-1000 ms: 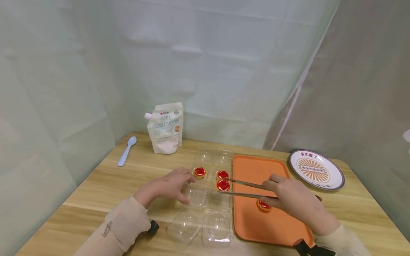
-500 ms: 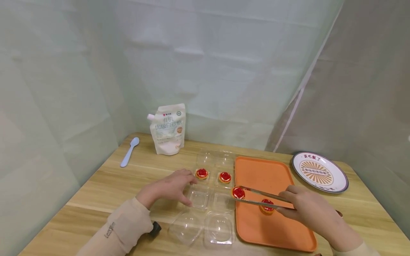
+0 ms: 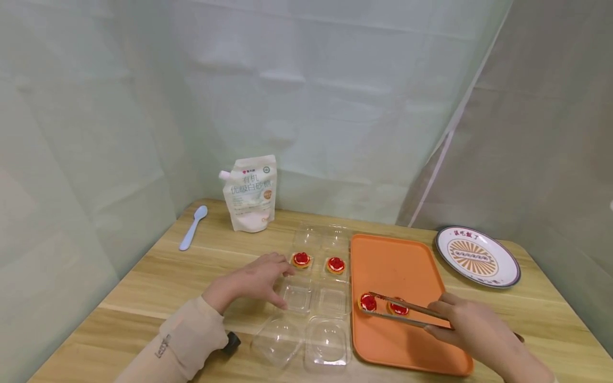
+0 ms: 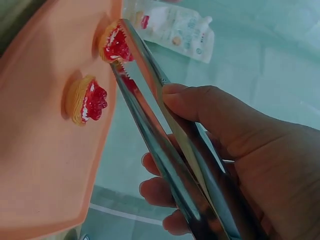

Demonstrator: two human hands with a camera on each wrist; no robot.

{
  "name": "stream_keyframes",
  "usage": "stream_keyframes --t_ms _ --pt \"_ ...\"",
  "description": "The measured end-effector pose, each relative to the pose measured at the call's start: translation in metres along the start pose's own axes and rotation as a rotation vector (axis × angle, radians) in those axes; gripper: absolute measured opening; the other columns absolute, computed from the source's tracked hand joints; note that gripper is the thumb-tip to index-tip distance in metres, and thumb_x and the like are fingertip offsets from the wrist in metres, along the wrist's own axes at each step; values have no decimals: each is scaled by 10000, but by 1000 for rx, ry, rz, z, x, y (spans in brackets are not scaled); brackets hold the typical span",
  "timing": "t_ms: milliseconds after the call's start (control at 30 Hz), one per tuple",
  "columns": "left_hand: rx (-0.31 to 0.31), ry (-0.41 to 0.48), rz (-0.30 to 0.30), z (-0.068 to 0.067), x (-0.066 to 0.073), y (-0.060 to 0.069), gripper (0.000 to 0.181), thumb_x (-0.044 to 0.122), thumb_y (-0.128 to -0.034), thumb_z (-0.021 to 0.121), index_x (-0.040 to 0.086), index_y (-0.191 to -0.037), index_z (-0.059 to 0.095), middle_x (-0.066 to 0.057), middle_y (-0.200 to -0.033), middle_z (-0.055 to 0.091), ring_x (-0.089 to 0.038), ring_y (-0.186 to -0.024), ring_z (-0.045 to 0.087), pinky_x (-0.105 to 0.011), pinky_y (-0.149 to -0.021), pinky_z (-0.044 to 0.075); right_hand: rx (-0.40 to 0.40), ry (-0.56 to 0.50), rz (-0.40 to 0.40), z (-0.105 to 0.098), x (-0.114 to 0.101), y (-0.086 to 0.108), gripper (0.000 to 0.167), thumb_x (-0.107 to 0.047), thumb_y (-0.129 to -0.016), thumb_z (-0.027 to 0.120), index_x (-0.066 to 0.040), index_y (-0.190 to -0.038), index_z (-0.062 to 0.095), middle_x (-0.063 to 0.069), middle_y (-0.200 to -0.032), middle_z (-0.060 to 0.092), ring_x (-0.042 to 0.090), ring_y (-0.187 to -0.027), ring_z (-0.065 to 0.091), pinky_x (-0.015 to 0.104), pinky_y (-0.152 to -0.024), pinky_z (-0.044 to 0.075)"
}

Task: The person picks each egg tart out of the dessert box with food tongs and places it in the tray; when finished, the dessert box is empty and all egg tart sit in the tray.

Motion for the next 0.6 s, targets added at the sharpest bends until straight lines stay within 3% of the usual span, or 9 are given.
stream_keyframes --t_ms 300,600 --pt "-2 -22 -2 0 0 0 700 452 -677 835 95 -1235 610 8 -1078 609 -152 -1011 485 -369 -911 439 30 -8 -20 2 0 2 243 -285 -695 828 -182 -875 702 -176 -786 539 -94 -601 424 166 -475 392" --pt "-4 -28 2 -1 1 0 703 463 -691 822 101 -1254 608 -16 -1132 616 -158 -1033 493 -378 -927 438 42 -63 48 6 8 8 278 -277 -703 829 -162 -917 696 -160 -767 532 -127 -564 324 134 -448 313"
Point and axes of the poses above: each hand's wrist, its own y-axis away from the middle knuckle, its own z-axis out of the palm, x = y × z, the point moved 6 cm from there along -y, towards the middle knuckle
